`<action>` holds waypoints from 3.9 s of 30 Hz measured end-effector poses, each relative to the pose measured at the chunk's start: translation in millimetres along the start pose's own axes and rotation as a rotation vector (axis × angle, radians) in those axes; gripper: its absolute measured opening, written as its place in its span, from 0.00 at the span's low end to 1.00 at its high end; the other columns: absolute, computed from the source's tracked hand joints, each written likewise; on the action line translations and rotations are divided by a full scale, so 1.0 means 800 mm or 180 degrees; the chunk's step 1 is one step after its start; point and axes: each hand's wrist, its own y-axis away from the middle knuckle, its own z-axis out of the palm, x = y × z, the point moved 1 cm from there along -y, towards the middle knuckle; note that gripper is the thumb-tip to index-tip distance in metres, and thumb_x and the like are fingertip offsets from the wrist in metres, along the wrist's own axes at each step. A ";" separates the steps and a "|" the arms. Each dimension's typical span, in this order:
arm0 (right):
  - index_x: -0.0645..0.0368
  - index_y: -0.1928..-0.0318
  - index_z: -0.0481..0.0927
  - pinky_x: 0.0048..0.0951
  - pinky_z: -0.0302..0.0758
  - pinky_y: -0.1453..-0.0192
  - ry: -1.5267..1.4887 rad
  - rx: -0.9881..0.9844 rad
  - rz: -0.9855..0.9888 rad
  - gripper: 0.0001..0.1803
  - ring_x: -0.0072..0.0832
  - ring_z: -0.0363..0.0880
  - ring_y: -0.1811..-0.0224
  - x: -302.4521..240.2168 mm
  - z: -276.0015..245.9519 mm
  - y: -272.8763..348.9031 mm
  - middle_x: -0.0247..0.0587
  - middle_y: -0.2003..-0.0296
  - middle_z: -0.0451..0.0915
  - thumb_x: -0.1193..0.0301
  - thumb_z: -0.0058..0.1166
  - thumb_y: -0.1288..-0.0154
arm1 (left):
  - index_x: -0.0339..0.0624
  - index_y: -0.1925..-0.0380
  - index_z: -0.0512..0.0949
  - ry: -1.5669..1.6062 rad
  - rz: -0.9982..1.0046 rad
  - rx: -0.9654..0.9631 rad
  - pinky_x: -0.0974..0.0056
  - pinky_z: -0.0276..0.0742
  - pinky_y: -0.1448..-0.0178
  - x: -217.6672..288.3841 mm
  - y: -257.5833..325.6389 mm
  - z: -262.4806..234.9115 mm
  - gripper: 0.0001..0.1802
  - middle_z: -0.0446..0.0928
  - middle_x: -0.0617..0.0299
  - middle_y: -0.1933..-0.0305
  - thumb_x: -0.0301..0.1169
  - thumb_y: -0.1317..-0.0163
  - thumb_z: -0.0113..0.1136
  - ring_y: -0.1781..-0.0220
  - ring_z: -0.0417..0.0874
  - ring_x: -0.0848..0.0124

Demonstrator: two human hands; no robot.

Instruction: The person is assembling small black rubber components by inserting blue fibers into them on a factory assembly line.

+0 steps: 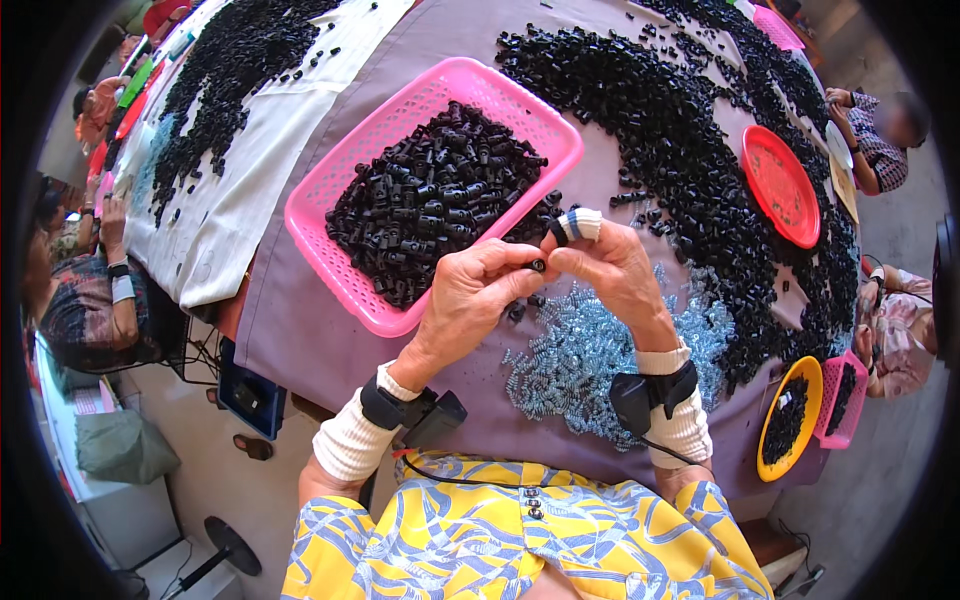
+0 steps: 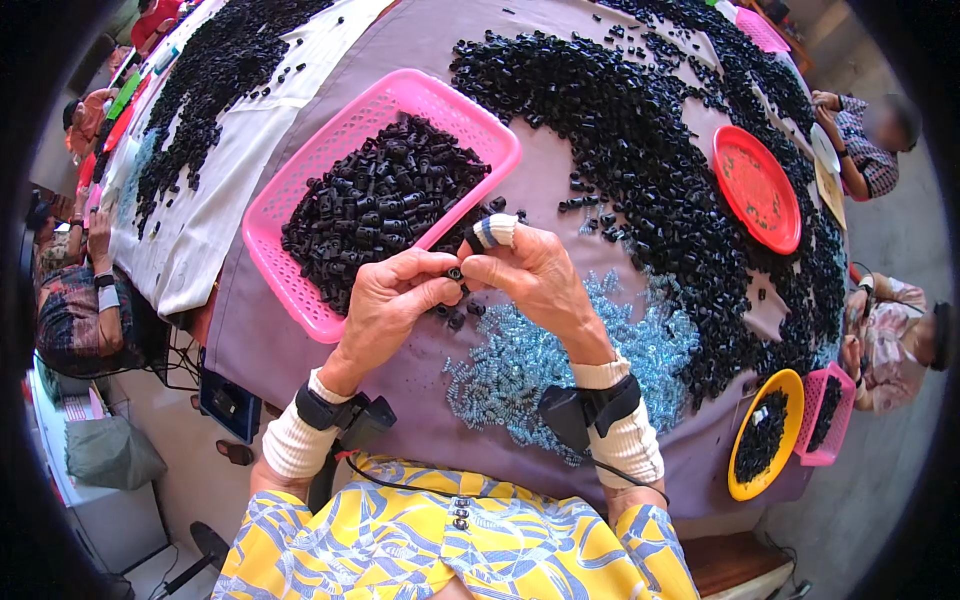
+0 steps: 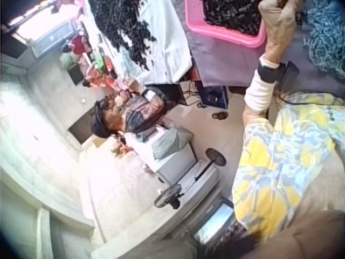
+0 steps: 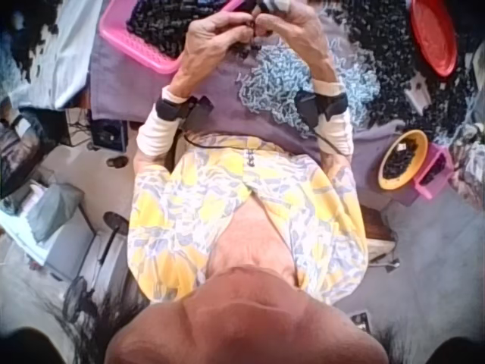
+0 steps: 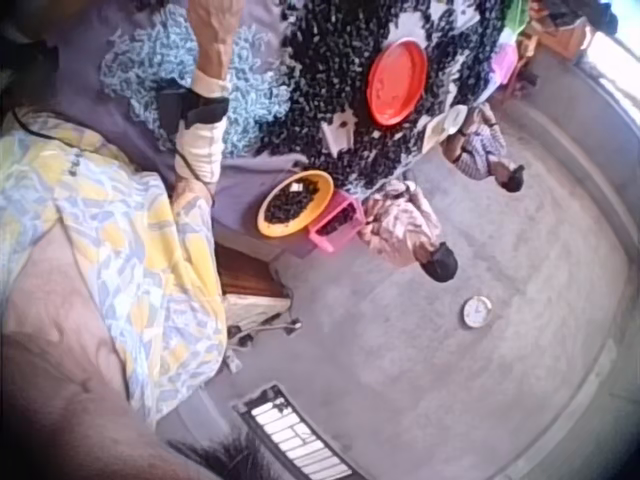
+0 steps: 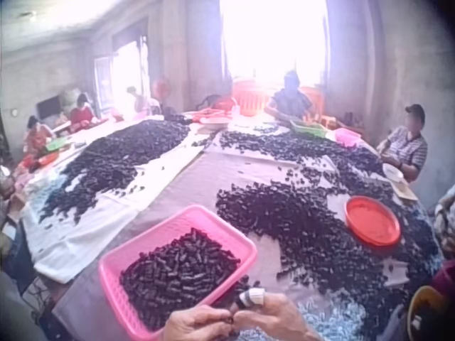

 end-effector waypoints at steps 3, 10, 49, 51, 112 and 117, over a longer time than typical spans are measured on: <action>0.63 0.61 0.79 0.19 0.75 0.63 0.0184 0.0246 -0.0127 0.09 0.15 0.77 0.67 0.004 0.005 -0.001 0.30 0.71 0.80 0.76 0.62 0.43 | 0.33 0.54 0.79 -0.0038 0.0069 0.0034 0.74 0.77 0.56 0.002 -0.001 0.002 0.13 0.81 0.62 0.64 0.20 0.39 0.58 0.64 0.81 0.79; 0.63 0.67 0.78 0.30 0.73 0.71 0.2299 0.0297 -0.0527 0.09 0.31 0.77 0.77 0.032 -0.040 0.000 0.44 0.77 0.77 0.76 0.62 0.50 | 0.34 0.55 0.80 0.0142 0.0059 0.0257 0.75 0.76 0.57 0.004 -0.007 -0.012 0.12 0.81 0.62 0.64 0.22 0.39 0.59 0.65 0.80 0.80; 0.65 0.67 0.77 0.40 0.72 0.68 0.2418 0.0622 -0.1439 0.07 0.48 0.77 0.71 -0.035 -0.007 0.011 0.50 0.73 0.78 0.75 0.57 0.44 | 0.36 0.57 0.77 0.0547 0.0140 0.0258 0.74 0.77 0.57 0.009 -0.016 0.028 0.09 0.80 0.64 0.66 0.23 0.38 0.58 0.66 0.80 0.80; 0.64 0.67 0.77 0.40 0.72 0.68 0.2401 0.0277 -0.1296 0.06 0.48 0.77 0.70 -0.040 -0.009 0.009 0.49 0.73 0.77 0.74 0.56 0.43 | 0.36 0.57 0.77 0.0550 0.0135 0.0257 0.75 0.76 0.59 0.009 -0.016 0.028 0.09 0.80 0.66 0.67 0.23 0.38 0.58 0.66 0.79 0.81; 0.64 0.70 0.75 0.40 0.69 0.52 0.4053 0.0663 -0.2065 0.04 0.38 0.75 0.64 -0.046 0.007 0.019 0.43 0.71 0.75 0.76 0.56 0.45 | 0.34 0.55 0.80 0.0077 0.0115 0.0312 0.76 0.76 0.60 0.003 -0.020 0.022 0.13 0.81 0.64 0.67 0.21 0.40 0.60 0.67 0.78 0.81; 0.66 0.69 0.73 0.41 0.70 0.52 0.4138 0.0580 -0.1899 0.06 0.42 0.75 0.62 -0.035 0.007 0.020 0.48 0.70 0.75 0.79 0.53 0.50 | 0.32 0.57 0.81 0.0110 0.0148 0.0348 0.75 0.75 0.65 -0.001 -0.021 0.025 0.12 0.80 0.63 0.68 0.21 0.41 0.59 0.70 0.77 0.81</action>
